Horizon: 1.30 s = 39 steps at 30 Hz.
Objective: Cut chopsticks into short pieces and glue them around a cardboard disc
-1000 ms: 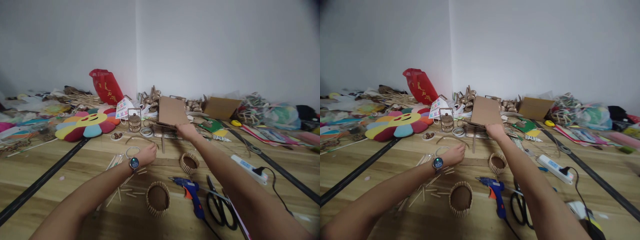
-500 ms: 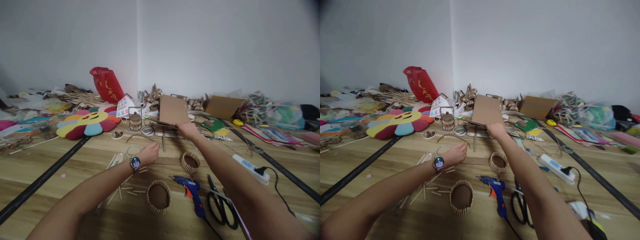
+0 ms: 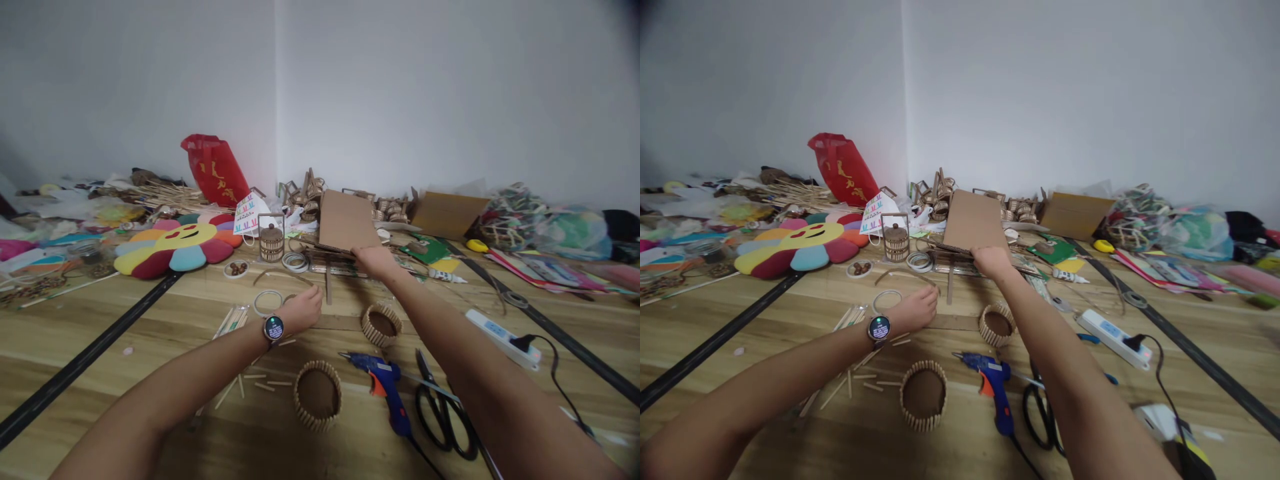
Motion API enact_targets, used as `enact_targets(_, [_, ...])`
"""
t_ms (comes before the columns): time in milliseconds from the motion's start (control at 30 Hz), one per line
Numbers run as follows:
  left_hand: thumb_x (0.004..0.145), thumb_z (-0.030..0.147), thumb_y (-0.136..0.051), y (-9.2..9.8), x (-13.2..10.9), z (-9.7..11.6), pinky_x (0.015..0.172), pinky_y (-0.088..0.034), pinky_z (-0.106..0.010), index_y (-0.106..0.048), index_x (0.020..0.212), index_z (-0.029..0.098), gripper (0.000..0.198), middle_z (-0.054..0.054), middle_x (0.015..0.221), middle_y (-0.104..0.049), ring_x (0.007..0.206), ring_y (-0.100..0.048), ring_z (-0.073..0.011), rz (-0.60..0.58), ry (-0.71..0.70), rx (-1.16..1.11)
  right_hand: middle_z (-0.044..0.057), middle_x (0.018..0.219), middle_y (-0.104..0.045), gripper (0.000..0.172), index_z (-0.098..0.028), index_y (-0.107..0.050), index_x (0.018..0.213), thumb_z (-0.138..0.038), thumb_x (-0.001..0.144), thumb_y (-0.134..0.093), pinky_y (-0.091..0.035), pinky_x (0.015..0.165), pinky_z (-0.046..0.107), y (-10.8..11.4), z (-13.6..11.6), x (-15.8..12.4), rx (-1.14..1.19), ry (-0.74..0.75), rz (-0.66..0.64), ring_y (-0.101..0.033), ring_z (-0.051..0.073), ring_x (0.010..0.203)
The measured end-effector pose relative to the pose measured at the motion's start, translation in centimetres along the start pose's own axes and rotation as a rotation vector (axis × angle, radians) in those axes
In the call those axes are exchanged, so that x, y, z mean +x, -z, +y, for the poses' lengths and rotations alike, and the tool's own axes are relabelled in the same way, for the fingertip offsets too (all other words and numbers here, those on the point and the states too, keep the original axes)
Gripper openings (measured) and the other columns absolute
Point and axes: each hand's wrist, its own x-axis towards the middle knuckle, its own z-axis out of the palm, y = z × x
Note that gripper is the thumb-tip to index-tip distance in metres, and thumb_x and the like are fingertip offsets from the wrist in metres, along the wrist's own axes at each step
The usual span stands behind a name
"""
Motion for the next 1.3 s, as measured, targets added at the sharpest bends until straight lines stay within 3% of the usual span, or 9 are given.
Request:
enact_targets(500, [0.092,0.015,-0.062,-0.9,0.3,-0.3,0.105,-0.039,-0.045,-0.075,0.101,0.007,0.018,-0.02,0.111,-0.074,0.119,-0.059,-0.0287,-0.072,0.039,-0.102,0.011,0.114,-0.071,0.037,-0.016,-0.061,0.125,-0.042,0.101,-0.05,-0.053,0.091,0.044,0.2,0.0,0.0,-0.006,-0.024,0.029,-0.067,0.024,0.105])
enact_targets(667, [0.093,0.019,-0.065,-2.4,0.4,-1.8,0.097,-0.049,-0.045,-0.072,0.097,0.011,0.011,-0.011,0.1,-0.074,0.107,-0.065,-0.0247,-0.155,0.18,-0.194,0.015,0.116,-0.071,0.034,-0.014,-0.058,0.128,-0.032,0.102,-0.045,-0.052,0.086,0.039,0.5,0.6,-0.1,0.001,-0.07,0.09,-0.064,0.027,0.112])
enact_targets(833, [0.095,0.033,-0.064,-4.1,1.0,-3.2,0.091,-0.056,-0.045,-0.064,0.114,0.015,0.026,-0.008,0.117,-0.067,0.104,-0.066,-0.023,-0.215,0.36,-0.296,0.018,0.122,-0.069,0.033,-0.015,-0.058,0.127,-0.022,0.1,-0.04,-0.05,0.083,0.032,0.2,1.5,-0.3,0.032,-0.096,0.143,-0.061,0.028,0.117])
enact_targets(967, [0.096,0.034,-0.062,-5.5,3.2,-3.4,0.087,-0.058,-0.043,-0.061,0.12,0.017,0.03,-0.009,0.121,-0.065,0.101,-0.066,-0.0221,-0.238,0.506,-0.392,0.019,0.121,-0.069,0.033,-0.016,-0.056,0.127,-0.025,0.1,-0.038,-0.049,0.082,0.031,0.2,2.7,-0.1,0.057,-0.13,0.165,-0.062,0.029,0.115])
enact_targets(1133, [0.096,0.035,-0.062,-7.2,7.0,-3.6,0.086,-0.058,-0.043,-0.06,0.123,0.017,0.032,-0.009,0.122,-0.064,0.102,-0.066,-0.0226,-0.165,0.662,-0.482,0.017,0.12,-0.069,0.032,-0.017,-0.056,0.126,-0.024,0.099,-0.039,-0.048,0.079,0.029,0.6,3.9,0.0,0.079,-0.158,0.194,-0.063,0.028,0.112])
enact_targets(1300, [0.095,0.035,-0.063,-9.4,8.0,-7.1,0.09,-0.056,-0.045,-0.059,0.125,0.018,0.034,-0.01,0.127,-0.061,0.108,-0.064,-0.0246,0.009,0.766,-0.51,0.015,0.12,-0.07,0.031,-0.018,-0.057,0.122,-0.023,0.098,-0.039,-0.047,0.076,0.028,0.8,4.7,0.0,0.105,-0.161,0.226,-0.063,0.027,0.112])
